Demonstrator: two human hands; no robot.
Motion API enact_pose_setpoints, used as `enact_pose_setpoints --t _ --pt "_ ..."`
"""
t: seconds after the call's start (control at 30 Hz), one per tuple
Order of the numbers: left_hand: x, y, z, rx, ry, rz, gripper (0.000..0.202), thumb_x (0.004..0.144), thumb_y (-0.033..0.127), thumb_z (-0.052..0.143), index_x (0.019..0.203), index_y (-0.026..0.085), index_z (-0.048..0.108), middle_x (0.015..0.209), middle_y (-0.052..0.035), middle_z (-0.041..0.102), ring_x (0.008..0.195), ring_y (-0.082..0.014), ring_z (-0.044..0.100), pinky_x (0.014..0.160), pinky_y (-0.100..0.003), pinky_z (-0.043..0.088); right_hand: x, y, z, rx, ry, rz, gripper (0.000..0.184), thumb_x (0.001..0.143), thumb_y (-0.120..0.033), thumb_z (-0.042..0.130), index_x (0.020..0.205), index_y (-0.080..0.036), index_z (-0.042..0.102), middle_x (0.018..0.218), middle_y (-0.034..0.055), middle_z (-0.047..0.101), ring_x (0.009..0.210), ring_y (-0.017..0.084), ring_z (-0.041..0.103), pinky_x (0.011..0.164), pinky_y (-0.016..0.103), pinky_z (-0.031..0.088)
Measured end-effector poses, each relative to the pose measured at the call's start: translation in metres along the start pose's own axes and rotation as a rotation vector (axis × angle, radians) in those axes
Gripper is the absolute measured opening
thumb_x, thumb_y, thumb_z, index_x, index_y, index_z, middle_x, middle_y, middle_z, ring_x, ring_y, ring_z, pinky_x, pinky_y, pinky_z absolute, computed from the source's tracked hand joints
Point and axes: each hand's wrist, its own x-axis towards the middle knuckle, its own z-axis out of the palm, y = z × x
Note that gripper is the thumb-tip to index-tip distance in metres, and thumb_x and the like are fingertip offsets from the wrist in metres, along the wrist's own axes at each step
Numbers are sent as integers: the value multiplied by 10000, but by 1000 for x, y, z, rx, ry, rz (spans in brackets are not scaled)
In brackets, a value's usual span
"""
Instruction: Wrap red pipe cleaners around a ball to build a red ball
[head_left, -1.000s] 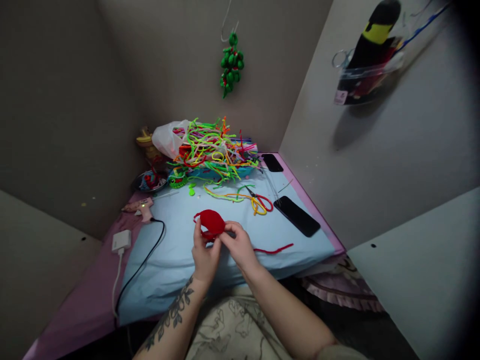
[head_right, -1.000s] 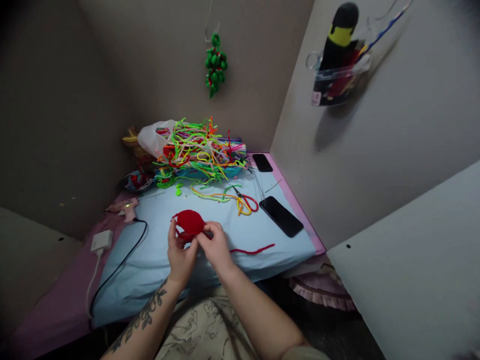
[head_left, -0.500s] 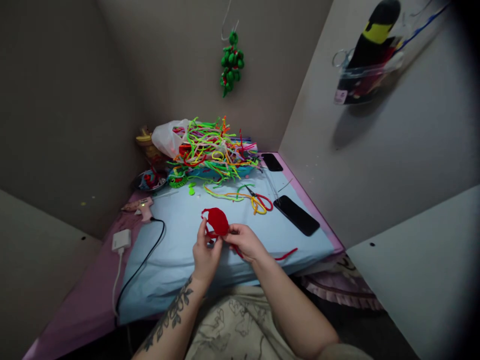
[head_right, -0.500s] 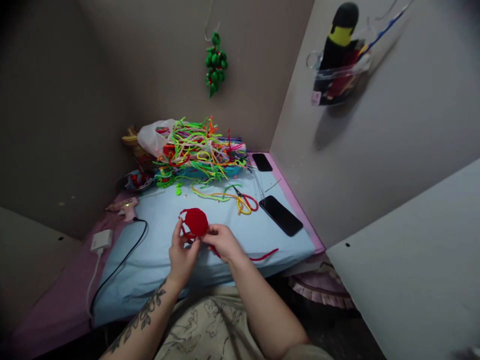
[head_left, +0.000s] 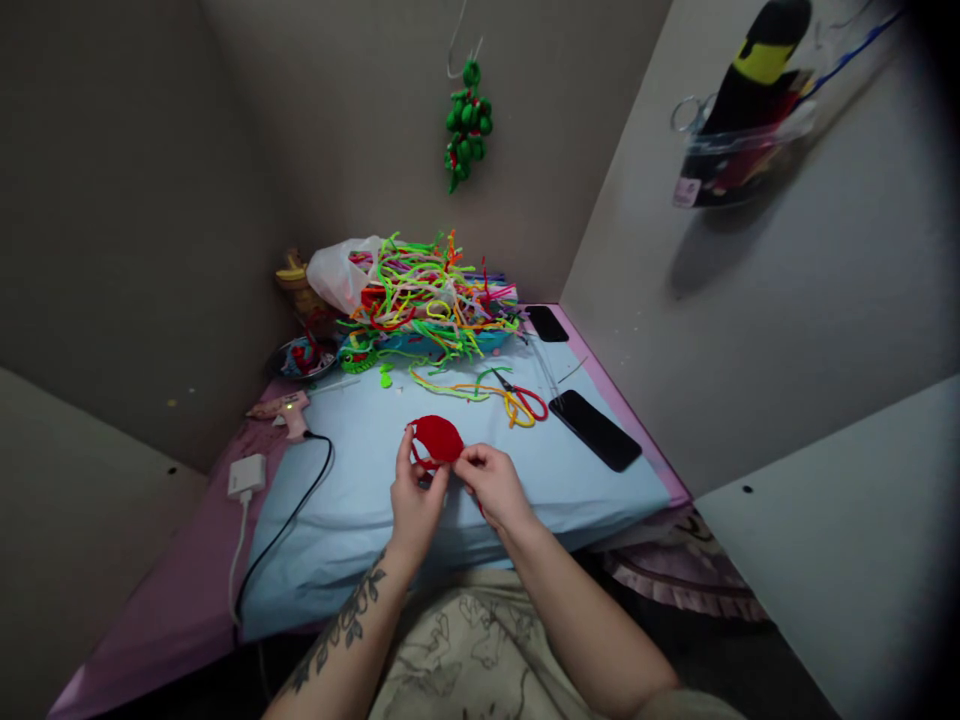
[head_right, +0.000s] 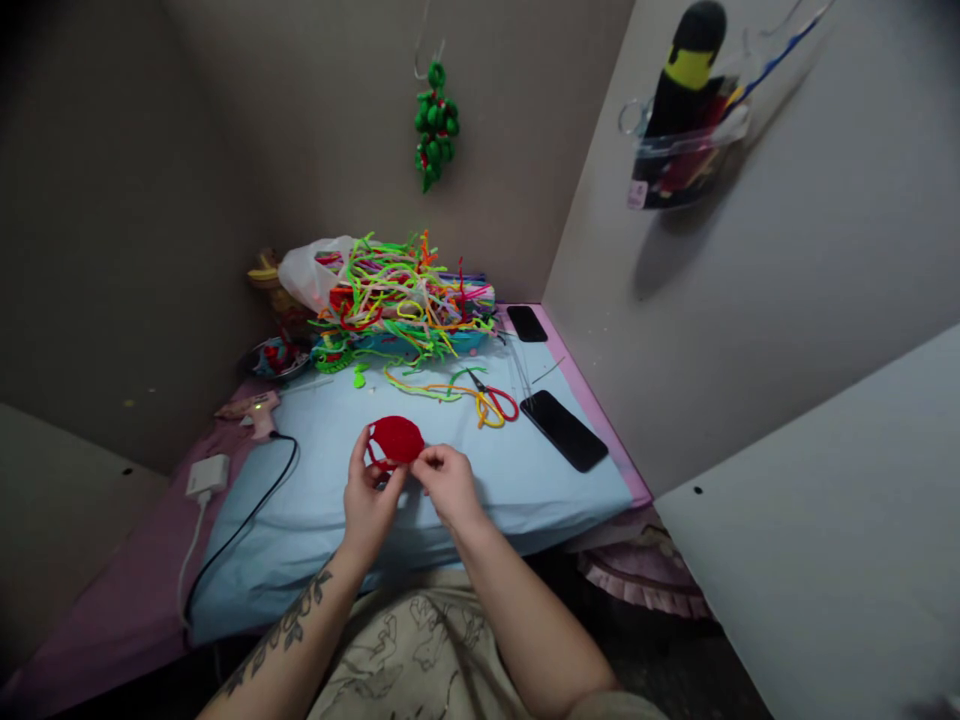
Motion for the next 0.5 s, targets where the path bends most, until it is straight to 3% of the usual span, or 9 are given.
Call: enact_pose_setpoints --t 0.17,0.33,0.5 --pt "4 1 5 -269 -3 -97 815 739 251 653 1430 170 228 1027 -97 678 881 -175 668 846 -323 508 2 5 -2 -166 -1 -155 118 688 -280 601 625 -188 562 518 -45 493 478 108 430 481 229 360" --pt "8 -1 2 -321 10 -166 850 723 265 671 1431 149 215 799 -28 681 764 -160 670 764 -309 528 3 2 -5 -431 43 -331 92 718 -236 597 655 -183 639 681 9 580 673 153 537 664 274 429" --pt "9 -5 1 -373 -4 -190 880 713 256 689 1438 186 195 762 2 659 687 -121 637 664 -243 512 2 3 0 -470 83 -391 124 759 -206 555 654 -191 619 701 12 566 697 153 540 666 266 424"
